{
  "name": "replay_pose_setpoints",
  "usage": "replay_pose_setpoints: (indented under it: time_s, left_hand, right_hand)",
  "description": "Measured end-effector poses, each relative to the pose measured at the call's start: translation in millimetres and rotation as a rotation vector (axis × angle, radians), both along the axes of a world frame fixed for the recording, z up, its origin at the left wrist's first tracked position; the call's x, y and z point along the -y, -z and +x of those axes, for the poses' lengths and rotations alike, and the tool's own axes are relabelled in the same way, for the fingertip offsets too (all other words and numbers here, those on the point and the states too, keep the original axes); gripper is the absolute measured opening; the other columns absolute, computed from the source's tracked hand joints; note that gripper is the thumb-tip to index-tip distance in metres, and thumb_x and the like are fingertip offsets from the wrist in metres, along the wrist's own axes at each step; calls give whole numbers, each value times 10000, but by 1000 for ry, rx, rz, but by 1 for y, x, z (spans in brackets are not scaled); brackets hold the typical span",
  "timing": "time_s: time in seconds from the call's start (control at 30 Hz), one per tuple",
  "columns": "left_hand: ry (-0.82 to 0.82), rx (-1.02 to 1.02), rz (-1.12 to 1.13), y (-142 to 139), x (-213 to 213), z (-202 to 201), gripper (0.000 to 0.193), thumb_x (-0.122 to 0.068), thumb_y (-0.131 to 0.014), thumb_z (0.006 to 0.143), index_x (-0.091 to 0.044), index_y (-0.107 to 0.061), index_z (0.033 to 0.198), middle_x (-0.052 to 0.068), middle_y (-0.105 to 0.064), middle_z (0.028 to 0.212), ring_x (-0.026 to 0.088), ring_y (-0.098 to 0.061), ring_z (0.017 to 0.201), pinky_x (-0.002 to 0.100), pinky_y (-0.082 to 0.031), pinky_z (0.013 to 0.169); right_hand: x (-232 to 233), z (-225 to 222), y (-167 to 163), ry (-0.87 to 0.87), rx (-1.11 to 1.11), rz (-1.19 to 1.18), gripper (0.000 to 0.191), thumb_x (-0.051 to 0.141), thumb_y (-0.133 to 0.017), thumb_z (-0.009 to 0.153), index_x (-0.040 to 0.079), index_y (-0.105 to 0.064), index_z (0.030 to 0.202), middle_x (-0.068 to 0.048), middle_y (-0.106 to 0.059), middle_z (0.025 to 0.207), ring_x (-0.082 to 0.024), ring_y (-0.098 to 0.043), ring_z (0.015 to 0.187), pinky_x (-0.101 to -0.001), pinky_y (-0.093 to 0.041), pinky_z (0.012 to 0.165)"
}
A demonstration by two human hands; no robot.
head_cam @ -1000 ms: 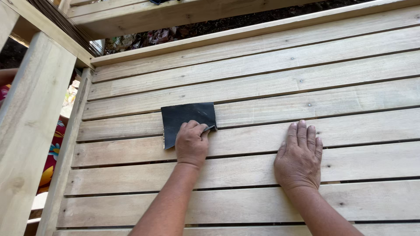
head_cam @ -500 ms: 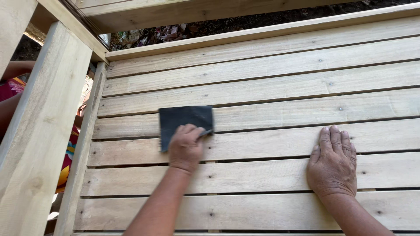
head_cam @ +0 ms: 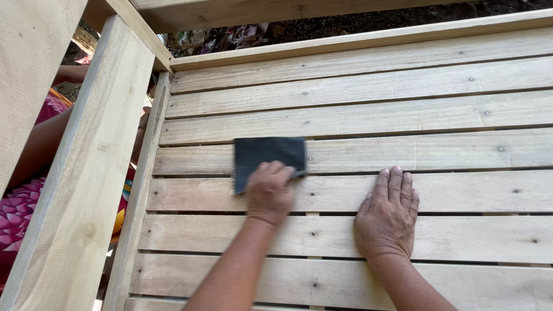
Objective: The person sands the slatted seat and frame of a wooden bench by hand, rubbing a sheet of sandpaper back and forth across the wood slats and edges. They work over different sections of the bench surface and then sand the side rails and outer edges, steadying the bench with their other hand.
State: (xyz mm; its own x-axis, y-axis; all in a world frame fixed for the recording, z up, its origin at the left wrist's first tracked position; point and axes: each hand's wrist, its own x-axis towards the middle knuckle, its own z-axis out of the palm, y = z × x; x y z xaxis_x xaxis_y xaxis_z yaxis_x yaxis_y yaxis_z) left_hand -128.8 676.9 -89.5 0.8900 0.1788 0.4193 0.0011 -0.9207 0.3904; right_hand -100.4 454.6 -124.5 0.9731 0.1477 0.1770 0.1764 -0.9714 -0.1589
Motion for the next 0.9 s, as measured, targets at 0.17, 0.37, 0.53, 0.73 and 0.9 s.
replay_pose_setpoints:
  time_s: [0.17,0.37,0.53,0.73,0.9]
  left_hand:
    - [-191,-76,-15,-4,-63,-18,22,-114,-733,809,-99,-739,824,29,-670,843,260,-622,848,392,-540,781]
    - [72,-84,-79,7,36,25,105,-62,-647,897,-143,-711,915,11,-628,815,196,-595,808,374,-507,739]
    - [205,-170,61,-3,52,36,85,-116,-693,916,-179,-749,919,7,-639,819,168,-614,798,353,-527,694]
    - [122,-141,67,-13,-26,9,75,-179,-727,885,-188,-765,949,1,-623,836,178,-616,790,357,-543,705]
    - [110,-264,-1,-14,-11,28,30,-179,-718,888,-159,-718,910,-6,-630,871,179,-640,833,356,-557,775]
  right_hand:
    - [0,3,-7,38,-56,-8,626,309,-256,1021,31,-255,1582,-169,-221,1663,-294,-119,1560,-446,-83,1250]
    - [-3,2,-5,40,-67,-71,630,310,-276,1015,28,-272,1578,-176,-239,1660,-304,-148,1557,-453,-96,1248]
    - [-3,0,-5,48,-80,-6,617,306,-286,1024,35,-290,1578,-170,-255,1660,-303,-160,1564,-455,-99,1255]
    - [-3,1,-8,39,-50,-27,627,305,-283,1011,32,-288,1575,-172,-249,1659,-301,-152,1557,-456,-97,1247]
    - [-2,4,-7,59,-88,-11,624,311,-273,1012,47,-273,1578,-163,-235,1663,-295,-138,1552,-454,-93,1243]
